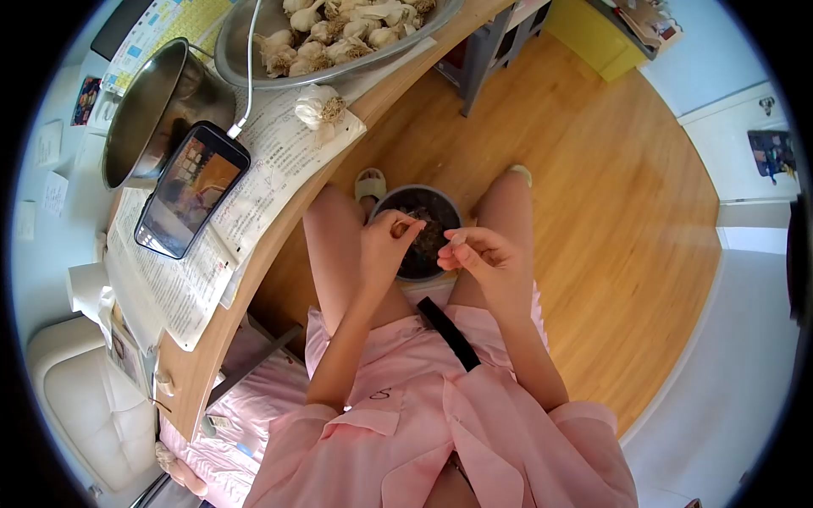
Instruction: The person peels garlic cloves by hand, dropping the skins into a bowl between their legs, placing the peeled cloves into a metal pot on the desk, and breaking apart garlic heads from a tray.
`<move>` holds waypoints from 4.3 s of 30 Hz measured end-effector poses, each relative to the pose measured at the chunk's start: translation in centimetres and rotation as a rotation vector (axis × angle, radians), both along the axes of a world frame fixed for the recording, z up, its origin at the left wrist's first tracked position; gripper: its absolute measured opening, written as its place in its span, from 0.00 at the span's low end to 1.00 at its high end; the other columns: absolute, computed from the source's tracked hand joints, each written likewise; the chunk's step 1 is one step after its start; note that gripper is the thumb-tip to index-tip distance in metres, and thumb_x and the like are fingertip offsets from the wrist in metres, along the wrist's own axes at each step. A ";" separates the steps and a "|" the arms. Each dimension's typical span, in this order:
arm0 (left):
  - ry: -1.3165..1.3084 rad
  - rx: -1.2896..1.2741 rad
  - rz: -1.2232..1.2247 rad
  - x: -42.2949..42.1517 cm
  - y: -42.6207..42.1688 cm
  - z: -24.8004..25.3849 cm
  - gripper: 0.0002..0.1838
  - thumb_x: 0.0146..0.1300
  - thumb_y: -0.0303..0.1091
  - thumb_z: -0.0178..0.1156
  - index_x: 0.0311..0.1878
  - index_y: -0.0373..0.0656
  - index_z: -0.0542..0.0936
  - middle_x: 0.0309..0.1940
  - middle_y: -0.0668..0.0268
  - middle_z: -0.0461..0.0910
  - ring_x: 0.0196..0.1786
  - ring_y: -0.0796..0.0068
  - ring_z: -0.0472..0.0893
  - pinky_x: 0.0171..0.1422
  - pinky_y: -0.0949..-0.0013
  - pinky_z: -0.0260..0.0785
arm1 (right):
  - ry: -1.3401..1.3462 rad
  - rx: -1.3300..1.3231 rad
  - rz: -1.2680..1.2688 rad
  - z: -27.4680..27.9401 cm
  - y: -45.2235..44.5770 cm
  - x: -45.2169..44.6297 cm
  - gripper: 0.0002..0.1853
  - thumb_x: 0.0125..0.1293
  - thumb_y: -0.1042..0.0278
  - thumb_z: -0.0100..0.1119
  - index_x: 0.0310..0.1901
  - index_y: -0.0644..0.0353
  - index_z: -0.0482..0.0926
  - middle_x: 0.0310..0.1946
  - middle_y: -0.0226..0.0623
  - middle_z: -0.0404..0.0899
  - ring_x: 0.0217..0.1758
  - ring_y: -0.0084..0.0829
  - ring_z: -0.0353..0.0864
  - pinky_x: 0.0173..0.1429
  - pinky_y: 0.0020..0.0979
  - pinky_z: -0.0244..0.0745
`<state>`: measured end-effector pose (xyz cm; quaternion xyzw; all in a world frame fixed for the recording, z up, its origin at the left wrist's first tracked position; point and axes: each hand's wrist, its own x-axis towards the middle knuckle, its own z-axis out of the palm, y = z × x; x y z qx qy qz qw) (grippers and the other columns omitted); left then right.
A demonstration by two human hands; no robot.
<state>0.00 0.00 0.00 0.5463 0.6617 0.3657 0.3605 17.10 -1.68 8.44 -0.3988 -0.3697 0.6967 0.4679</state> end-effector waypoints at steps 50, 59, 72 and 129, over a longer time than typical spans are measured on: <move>0.113 0.817 -0.442 -0.9 -4.2 14.6 0.14 0.41 0.33 0.73 0.27 0.45 0.76 0.20 0.70 0.68 0.19 0.74 0.68 0.22 0.73 0.57 | -0.079 0.426 0.174 4.0 -2.8 -0.4 0.09 0.60 0.81 0.56 0.42 0.69 0.80 0.36 0.39 0.77 0.34 0.26 0.79 0.37 0.21 0.74; 0.235 0.862 -0.436 -0.4 -3.9 13.6 0.12 0.43 0.31 0.72 0.29 0.44 0.77 0.21 0.69 0.70 0.21 0.72 0.70 0.23 0.73 0.60 | 0.393 -0.164 0.096 2.9 -4.2 -1.6 0.17 0.70 0.60 0.50 0.48 0.68 0.77 0.38 0.34 0.74 0.40 0.21 0.72 0.45 0.23 0.68; -0.118 0.555 -0.382 -1.1 -3.0 11.9 0.14 0.44 0.25 0.71 0.31 0.43 0.75 0.27 0.66 0.73 0.25 0.75 0.70 0.27 0.76 0.60 | 0.322 -0.098 -0.074 2.2 -2.6 -2.1 0.10 0.66 0.64 0.57 0.43 0.60 0.72 0.38 0.34 0.73 0.38 0.23 0.72 0.42 0.24 0.70; 0.271 -0.018 -0.171 -0.2 1.6 -12.2 0.04 0.53 0.27 0.62 0.30 0.38 0.80 0.30 0.57 0.77 0.36 0.60 0.79 0.40 0.64 0.70 | 0.467 -0.329 -0.171 -2.2 0.0 -1.6 0.15 0.66 0.71 0.56 0.54 0.64 0.74 0.42 0.35 0.79 0.43 0.25 0.80 0.51 0.26 0.76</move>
